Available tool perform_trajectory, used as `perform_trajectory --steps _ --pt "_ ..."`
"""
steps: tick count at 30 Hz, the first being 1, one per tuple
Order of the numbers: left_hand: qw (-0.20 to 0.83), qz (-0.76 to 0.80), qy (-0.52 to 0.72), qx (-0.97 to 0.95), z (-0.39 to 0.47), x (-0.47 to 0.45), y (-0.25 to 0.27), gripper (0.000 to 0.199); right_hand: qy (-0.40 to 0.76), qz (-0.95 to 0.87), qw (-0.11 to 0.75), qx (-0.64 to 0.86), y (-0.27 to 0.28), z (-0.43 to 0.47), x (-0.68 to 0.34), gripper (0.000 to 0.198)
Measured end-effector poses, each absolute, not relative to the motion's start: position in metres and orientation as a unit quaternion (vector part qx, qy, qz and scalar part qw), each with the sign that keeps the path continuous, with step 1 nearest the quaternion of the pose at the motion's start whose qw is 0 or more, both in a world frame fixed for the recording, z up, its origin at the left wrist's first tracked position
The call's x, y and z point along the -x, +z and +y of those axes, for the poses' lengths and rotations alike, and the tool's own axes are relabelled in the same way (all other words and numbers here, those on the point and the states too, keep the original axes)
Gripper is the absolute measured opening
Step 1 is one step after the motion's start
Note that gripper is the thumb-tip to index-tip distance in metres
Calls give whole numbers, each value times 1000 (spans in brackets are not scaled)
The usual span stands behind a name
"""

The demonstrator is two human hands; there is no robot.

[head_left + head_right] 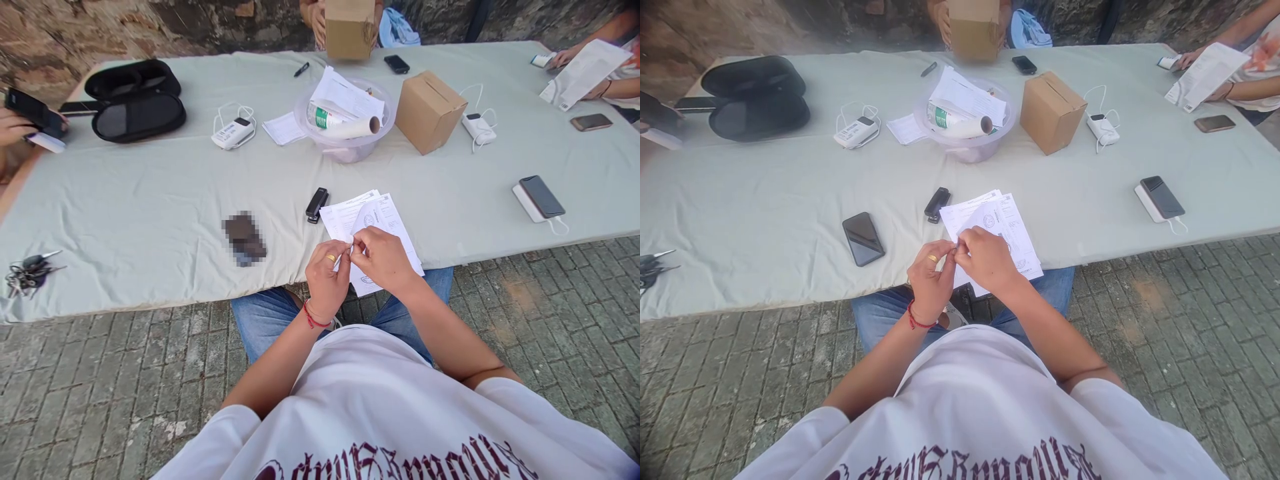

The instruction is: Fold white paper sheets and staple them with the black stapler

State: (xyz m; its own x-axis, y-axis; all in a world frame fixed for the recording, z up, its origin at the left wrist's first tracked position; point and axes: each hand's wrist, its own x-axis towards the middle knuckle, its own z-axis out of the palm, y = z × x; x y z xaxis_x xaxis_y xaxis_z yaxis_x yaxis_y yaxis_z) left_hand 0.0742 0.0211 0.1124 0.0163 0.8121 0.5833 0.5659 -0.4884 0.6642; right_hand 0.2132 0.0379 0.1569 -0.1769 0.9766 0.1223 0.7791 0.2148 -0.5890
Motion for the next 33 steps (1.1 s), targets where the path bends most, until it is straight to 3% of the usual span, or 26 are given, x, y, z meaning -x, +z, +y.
perform_trajectory --steps 4,11,17,33 --pt "136 497 498 -698 22 -73 111 15 198 -752 233 584 158 40 -216 14" --pt "245 548 506 -619 24 -73 112 16 266 -721 320 555 156 35 -220 15" --pt "267 555 505 -604 22 -75 117 15 237 -727 351 541 148 34 -220 16" --pt "266 556 498 -610 23 -75 115 17 103 -796 221 555 143 34 -214 30"
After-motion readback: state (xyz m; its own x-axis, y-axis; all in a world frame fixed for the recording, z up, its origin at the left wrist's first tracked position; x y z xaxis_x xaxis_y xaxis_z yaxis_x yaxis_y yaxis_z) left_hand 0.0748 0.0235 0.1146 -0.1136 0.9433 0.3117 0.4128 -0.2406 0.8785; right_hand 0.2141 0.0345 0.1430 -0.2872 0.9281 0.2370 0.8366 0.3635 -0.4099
